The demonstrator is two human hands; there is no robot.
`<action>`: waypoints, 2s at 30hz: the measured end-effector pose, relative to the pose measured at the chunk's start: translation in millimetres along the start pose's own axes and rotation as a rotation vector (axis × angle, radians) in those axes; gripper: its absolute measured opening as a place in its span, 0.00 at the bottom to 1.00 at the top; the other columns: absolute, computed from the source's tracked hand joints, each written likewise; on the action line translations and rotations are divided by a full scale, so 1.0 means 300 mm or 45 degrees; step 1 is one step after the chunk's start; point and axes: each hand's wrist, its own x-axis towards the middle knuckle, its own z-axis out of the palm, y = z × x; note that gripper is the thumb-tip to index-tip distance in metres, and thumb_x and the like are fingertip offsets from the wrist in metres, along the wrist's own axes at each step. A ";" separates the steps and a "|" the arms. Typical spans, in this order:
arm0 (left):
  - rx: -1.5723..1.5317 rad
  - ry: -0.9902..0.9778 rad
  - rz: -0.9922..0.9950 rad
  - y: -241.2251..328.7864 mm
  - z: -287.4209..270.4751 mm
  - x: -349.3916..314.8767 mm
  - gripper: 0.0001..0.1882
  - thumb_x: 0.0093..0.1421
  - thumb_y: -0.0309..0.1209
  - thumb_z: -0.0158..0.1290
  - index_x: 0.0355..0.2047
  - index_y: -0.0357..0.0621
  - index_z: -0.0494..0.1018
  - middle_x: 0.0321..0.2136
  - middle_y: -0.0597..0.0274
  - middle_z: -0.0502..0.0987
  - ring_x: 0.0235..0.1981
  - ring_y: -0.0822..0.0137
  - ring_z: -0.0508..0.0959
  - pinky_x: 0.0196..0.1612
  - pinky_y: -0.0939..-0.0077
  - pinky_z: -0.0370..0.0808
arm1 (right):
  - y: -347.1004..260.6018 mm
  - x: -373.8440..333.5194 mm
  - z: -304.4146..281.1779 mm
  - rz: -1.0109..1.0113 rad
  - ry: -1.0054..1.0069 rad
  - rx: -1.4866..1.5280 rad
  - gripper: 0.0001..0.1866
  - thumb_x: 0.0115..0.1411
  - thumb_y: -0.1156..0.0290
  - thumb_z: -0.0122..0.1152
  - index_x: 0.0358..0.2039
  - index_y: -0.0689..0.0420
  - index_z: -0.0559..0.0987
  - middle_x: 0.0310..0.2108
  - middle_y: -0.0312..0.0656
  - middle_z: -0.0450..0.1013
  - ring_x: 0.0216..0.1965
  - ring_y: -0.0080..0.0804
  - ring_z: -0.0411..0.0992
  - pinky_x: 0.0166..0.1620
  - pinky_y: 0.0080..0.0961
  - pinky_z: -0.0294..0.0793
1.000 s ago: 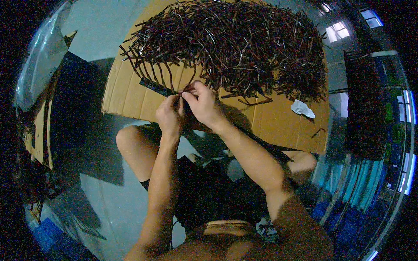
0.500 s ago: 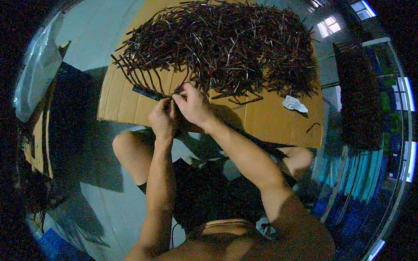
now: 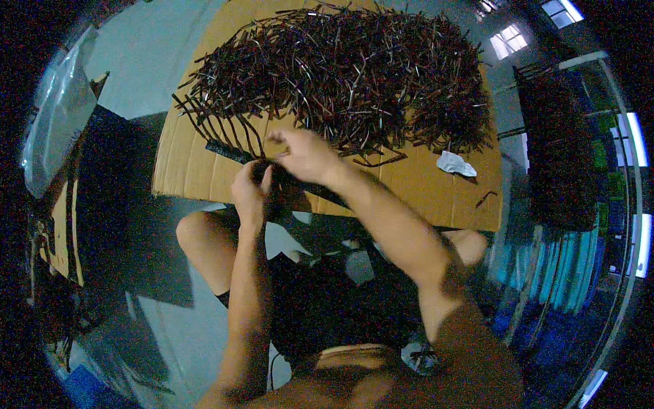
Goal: The person sits on the floor and inserts individual dark bristles into slots along a black broom head. They repeatedly pick bristles from a pile on a cardboard sheet and press them into place, then place the completed broom head on a nearby rack.
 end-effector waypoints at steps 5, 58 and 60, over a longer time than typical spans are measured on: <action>-0.127 -0.095 -0.176 0.028 -0.039 -0.036 0.10 0.55 0.34 0.55 0.35 0.41 0.76 0.28 0.55 0.78 0.29 0.55 0.78 0.34 0.65 0.74 | 0.064 0.047 -0.314 0.065 -0.022 -1.322 0.19 0.51 0.76 0.60 0.45 0.55 0.74 0.45 0.43 0.68 0.48 0.45 0.66 0.49 0.37 0.71; -0.005 -0.033 0.180 0.065 0.065 -0.087 0.07 0.55 0.31 0.55 0.31 0.42 0.76 0.27 0.55 0.78 0.30 0.54 0.77 0.34 0.64 0.73 | 0.046 -0.146 0.063 0.329 0.495 0.470 0.06 0.58 0.74 0.62 0.31 0.61 0.73 0.27 0.35 0.73 0.27 0.18 0.72 0.32 0.17 0.74; 0.010 -0.026 0.190 0.060 0.067 -0.090 0.06 0.55 0.31 0.55 0.31 0.43 0.76 0.27 0.55 0.78 0.29 0.54 0.76 0.33 0.64 0.73 | 0.054 -0.146 0.081 0.297 0.529 0.608 0.06 0.57 0.74 0.62 0.31 0.61 0.73 0.26 0.34 0.73 0.27 0.18 0.72 0.32 0.16 0.73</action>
